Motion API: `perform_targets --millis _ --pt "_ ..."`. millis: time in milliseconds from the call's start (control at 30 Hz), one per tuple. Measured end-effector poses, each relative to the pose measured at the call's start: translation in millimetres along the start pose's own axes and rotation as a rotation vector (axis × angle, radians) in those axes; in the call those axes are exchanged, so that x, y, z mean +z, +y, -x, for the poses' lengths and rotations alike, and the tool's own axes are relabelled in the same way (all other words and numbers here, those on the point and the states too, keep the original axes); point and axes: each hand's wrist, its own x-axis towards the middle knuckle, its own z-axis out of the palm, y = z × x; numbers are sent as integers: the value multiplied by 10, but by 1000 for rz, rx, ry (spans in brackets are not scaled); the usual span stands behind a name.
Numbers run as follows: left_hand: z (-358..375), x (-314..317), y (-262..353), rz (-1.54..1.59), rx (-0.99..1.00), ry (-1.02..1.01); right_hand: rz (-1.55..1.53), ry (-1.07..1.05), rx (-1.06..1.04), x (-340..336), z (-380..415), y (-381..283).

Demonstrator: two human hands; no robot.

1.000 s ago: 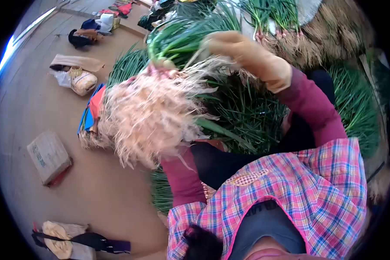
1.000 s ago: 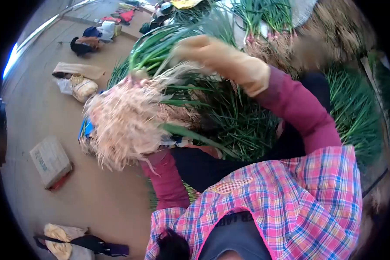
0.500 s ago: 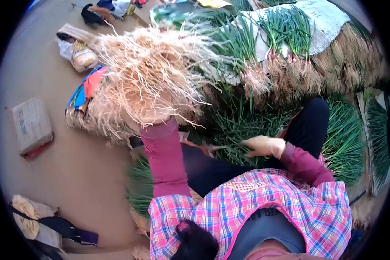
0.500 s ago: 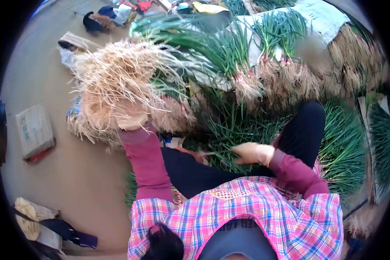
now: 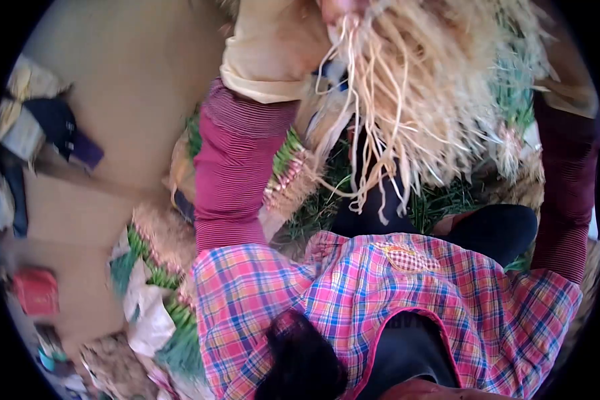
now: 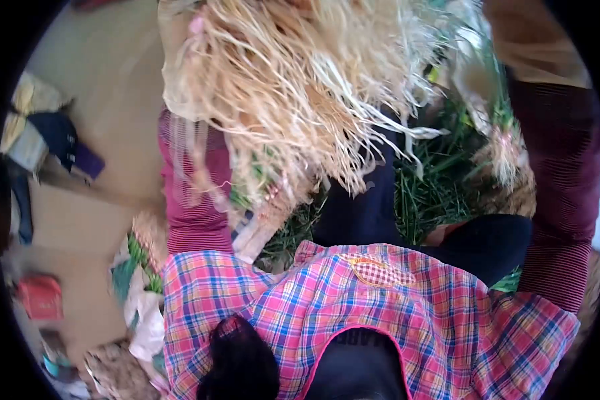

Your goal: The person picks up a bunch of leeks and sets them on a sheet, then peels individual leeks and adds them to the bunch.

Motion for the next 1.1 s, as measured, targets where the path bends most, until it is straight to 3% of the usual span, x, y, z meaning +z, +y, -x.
perform_targets --millis 67,100,133,200,233,267,300,333,367,400,433,467,500,533,600,633,700,733,800,833,867,967,1067,1100 --pt "164 -293 252 -182 114 -144 2 -57 -240 572 -532 263" --pt "141 -348 475 -98 -155 100 305 109 -194 606 -909 218" --pt "473 -577 818 -342 -354 298 620 219 -140 887 -1415 268" --pt "470 -445 887 -243 -467 104 -51 -345 -285 849 -1423 671" --pt "685 -577 867 -263 -481 208 44 -329 -104 965 -1576 936" --pt "933 -741 718 -277 -497 278 149 -282 66 1055 -1634 1268" --pt "1196 -709 610 -224 -563 367 171 -141 -186 1199 -1498 1911" --pt "1742 -890 176 18 -340 794 207 -31 -380 1507 -1655 2484" --pt "2108 -1163 159 20 -598 469 241 -39 -211 1543 -1489 2595" --pt "2448 -1039 -53 66 -597 683 279 -68 -40 1584 -1384 2642" --pt "2943 -1127 -379 209 -627 860 280 -61 14 1729 -1287 3178" --pt "3476 -1141 -935 275 -528 1140 276 -45 59 1881 -1094 3871" --pt "3978 -1157 -1282 159 -765 1255 -4 -5 128 2035 -880 4376" --pt "4297 -1107 -1470 42 -1013 1359 152 -80 205 2015 -703 4912" --pt "4045 -987 -1552 646 -643 1217 416 -84 524 1932 -672 4962" --pt "4013 -999 -1523 661 -650 1225 418 -86 542 1949 -701 4963" --pt "4076 -990 -1492 394 -1056 1442 663 -80 454 2027 -680 4984" --pt "4026 -954 -1554 400 -1058 1443 665 -81 459 2026 -695 4965" --pt "3830 -841 -1723 -633 -475 1632 462 -73 440 1956 -704 4969" --pt "3779 -837 -1708 -607 -438 1645 565 -90 421 1944 -709 4981" --pt "4024 -913 -1915 -628 -502 1630 664 -106 401 1941 -723 4992" --pt "4027 -878 -1704 -1057 -910 1428 761 -69 476 1923 -818 4942" --pt "4001 -836 -1705 -613 -482 1603 841 -50 467 1842 -977 4760" --pt "3974 -834 -1684 -473 -449 1616 854 -78 447 1803 -1005 4732"
